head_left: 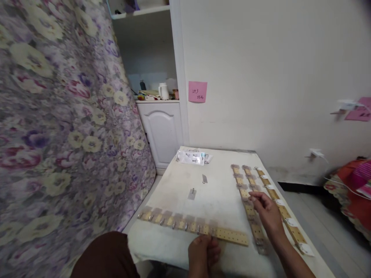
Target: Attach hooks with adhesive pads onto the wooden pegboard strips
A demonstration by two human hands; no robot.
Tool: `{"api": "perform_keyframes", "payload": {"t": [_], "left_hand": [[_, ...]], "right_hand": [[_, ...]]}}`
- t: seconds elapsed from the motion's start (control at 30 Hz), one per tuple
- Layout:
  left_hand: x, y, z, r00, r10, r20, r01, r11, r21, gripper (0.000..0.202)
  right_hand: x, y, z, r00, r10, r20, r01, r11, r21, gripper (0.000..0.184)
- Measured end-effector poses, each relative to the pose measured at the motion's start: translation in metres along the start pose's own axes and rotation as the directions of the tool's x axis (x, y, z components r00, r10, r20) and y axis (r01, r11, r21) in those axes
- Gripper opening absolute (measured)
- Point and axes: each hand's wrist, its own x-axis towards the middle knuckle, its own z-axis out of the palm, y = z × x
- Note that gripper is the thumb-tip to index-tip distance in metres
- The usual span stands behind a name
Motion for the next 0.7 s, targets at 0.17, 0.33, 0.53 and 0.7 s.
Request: {"api": "perform_keyframes", "payload": {"t": [0.17, 0.33, 0.53, 0.7], "left_hand": [[0.001, 0.0, 0.001, 1.0, -0.008, -0.012, 0.008, 1.0, 0.017, 0.012], [0.0, -0.002, 0.001, 1.0, 0.006, -0.004, -0.006, 1.0, -0.01, 0.013], [0.002, -0.004, 0.0, 1.0, 0.019, -0.006, -0.019, 1.0, 0.004, 0.014], [0.003, -0.004, 0.0, 1.0, 0.022, -0.005, -0.022, 1.0, -0.004, 0.012]], "right_hand": [[-0.014, 0.008, 0.036, 0.957, -0.01, 0.289, 0.013, 1.0, -0.009, 0.022], [-0.038, 0.009, 0.076, 0.884, -0.029, 0.466, 0.084, 0.992, -0.099, 0.025], [-0.051, 0.014, 0.098, 0.85, 0.02, 0.526, 0.086, 0.981, -0.176, 0.033], [-0.053, 0.019, 0.103, 0.847, 0.052, 0.53, 0.092, 0.966, -0.242, 0.026]]}}
